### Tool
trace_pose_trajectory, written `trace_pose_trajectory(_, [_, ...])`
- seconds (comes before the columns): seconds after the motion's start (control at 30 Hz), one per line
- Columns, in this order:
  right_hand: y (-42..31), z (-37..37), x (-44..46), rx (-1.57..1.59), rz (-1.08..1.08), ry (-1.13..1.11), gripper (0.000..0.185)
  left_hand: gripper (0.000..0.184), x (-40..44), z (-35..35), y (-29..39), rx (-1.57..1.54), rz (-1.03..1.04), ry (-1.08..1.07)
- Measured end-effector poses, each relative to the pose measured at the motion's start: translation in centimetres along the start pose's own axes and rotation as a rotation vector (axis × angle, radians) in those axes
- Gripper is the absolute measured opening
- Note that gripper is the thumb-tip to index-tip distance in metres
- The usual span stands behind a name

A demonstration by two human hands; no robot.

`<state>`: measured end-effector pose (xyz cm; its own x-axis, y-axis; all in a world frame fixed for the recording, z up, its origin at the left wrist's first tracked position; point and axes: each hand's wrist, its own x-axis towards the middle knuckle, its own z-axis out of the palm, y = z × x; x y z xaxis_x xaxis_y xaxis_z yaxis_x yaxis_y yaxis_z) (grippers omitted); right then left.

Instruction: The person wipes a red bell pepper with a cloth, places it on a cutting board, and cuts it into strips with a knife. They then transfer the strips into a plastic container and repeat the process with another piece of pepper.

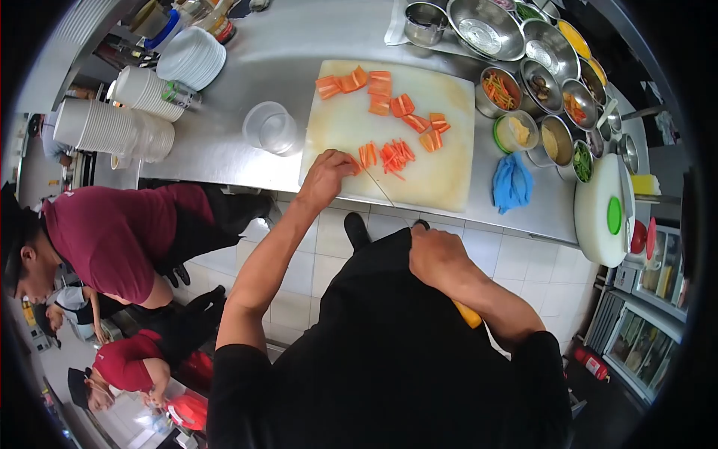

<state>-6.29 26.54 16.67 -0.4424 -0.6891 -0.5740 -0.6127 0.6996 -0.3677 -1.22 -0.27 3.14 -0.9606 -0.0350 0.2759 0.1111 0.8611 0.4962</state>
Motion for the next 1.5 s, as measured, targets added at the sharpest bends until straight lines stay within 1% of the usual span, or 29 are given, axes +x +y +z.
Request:
trace_pose_trajectory(0.03, [-0.5,-0.3,0.4,0.011,-0.013,0.064,0.020,0.024,0.3,-0.1,0.1,0.012,0.001,-0.004])
trace_pose_trajectory(0.07, [-0.8,-0.5,1.4,0.017,-0.006,0.074,0.020,0.024,0.6,-0.2,0.2,0.013,0.014,-0.006])
trace_pose_trajectory(0.13, [-1.3,-0.3,3.8,0.010,-0.130,0.146,0.018,0.027,0.5,-0.4,0.2,0.032,0.030,-0.037])
trace_pose_trajectory(0.23, [-1.8,0.0,6.3,0.000,-0.122,0.140,0.017,0.029,0.3,0.0,-0.1,0.028,0.022,-0.036])
trace_pose_trajectory(0.27, [-1.6,0.2,5.9,-0.001,-0.124,0.139,0.017,0.029,0.2,0.1,-0.3,0.028,0.020,-0.035])
trace_pose_trajectory(0.33, [-0.7,0.8,3.8,0.004,-0.031,0.058,0.017,0.028,0.0,0.4,-0.4,0.008,0.049,0.049])
trace_pose_trajectory(0.47, [0.1,0.9,0.6,-0.026,0.011,0.017,0.017,0.027,-0.7,0.5,-0.5,0.032,0.046,0.079])
trace_pose_trajectory(0.53, [-0.3,0.1,0.9,0.001,-0.056,0.110,0.017,0.027,-0.4,0.4,-0.5,0.091,0.036,0.053])
trace_pose_trajectory(0.57, [-0.5,0.0,1.9,0.005,-0.050,0.118,0.017,0.027,-0.1,0.5,-0.6,0.091,0.048,0.051])
trace_pose_trajectory(0.63, [-1.0,0.4,4.5,-0.005,-0.171,0.189,0.017,0.026,-0.2,0.6,-0.8,0.085,0.065,0.056])
trace_pose_trajectory(0.67, [-1.1,0.5,5.3,0.000,-0.168,0.191,0.017,0.026,-0.3,0.6,-0.8,0.086,0.069,0.051])
trace_pose_trajectory(0.73, [-1.2,0.7,6.2,-0.002,-0.152,0.140,0.017,0.025,-0.6,0.5,-0.7,0.105,0.041,0.029])
trace_pose_trajectory(0.77, [-0.9,1.0,5.7,-0.003,-0.153,0.137,0.017,0.025,-0.6,0.5,-0.8,0.104,0.039,0.030])
trace_pose_trajectory(0.83, [0.3,1.8,3.2,0.006,-0.082,0.080,0.016,0.025,-0.9,0.6,-0.6,0.099,0.020,0.052])
trace_pose_trajectory(0.87, [0.7,2.0,2.2,-0.005,-0.090,0.073,0.016,0.025,-1.1,0.4,-0.5,0.099,0.007,0.061])
trace_pose_trajectory(0.93, [0.9,1.8,0.7,-0.011,0.030,-0.012,0.015,0.025,-1.3,-0.5,0.6,0.052,-0.014,0.040])
trace_pose_trajectory(0.97, [0.7,1.5,0.4,-0.009,0.025,-0.018,0.015,0.025,-1.5,-0.7,0.9,0.054,-0.021,0.037])
trace_pose_trajectory(1.03, [0.3,0.7,0.1,-0.002,-0.024,0.055,0.014,0.027,-1.2,-1.1,1.2,-0.002,-0.029,0.008])
trace_pose_trajectory(1.07, [0.3,0.8,0.5,0.000,-0.022,0.062,0.014,0.027,-1.1,-1.1,1.1,0.001,-0.021,0.008])
trace_pose_trajectory(1.13, [0.0,1.2,2.2,-0.011,-0.091,0.153,0.016,0.025,-1.1,-1.0,0.9,0.030,-0.023,-0.026])
trace_pose_trajectory(1.23, [-1.1,0.9,4.1,-0.019,-0.147,0.190,0.018,0.024,-0.8,-1.1,0.7,0.029,0.010,-0.035])
trace_pose_trajectory(1.37, [-2.1,0.9,6.3,-0.010,-0.139,0.179,0.020,0.023,-0.1,-1.4,1.0,-0.012,0.019,-0.018])
trace_pose_trajectory(1.47, [-2.3,0.5,5.5,-0.008,-0.124,0.119,0.020,0.023,-0.3,-1.2,0.7,-0.019,0.050,-0.003])
trace_pose_trajectory(1.5, [-1.7,1.0,4.4,-0.001,-0.081,0.086,0.019,0.024,-0.6,-1.0,0.4,-0.015,0.004,-0.036])
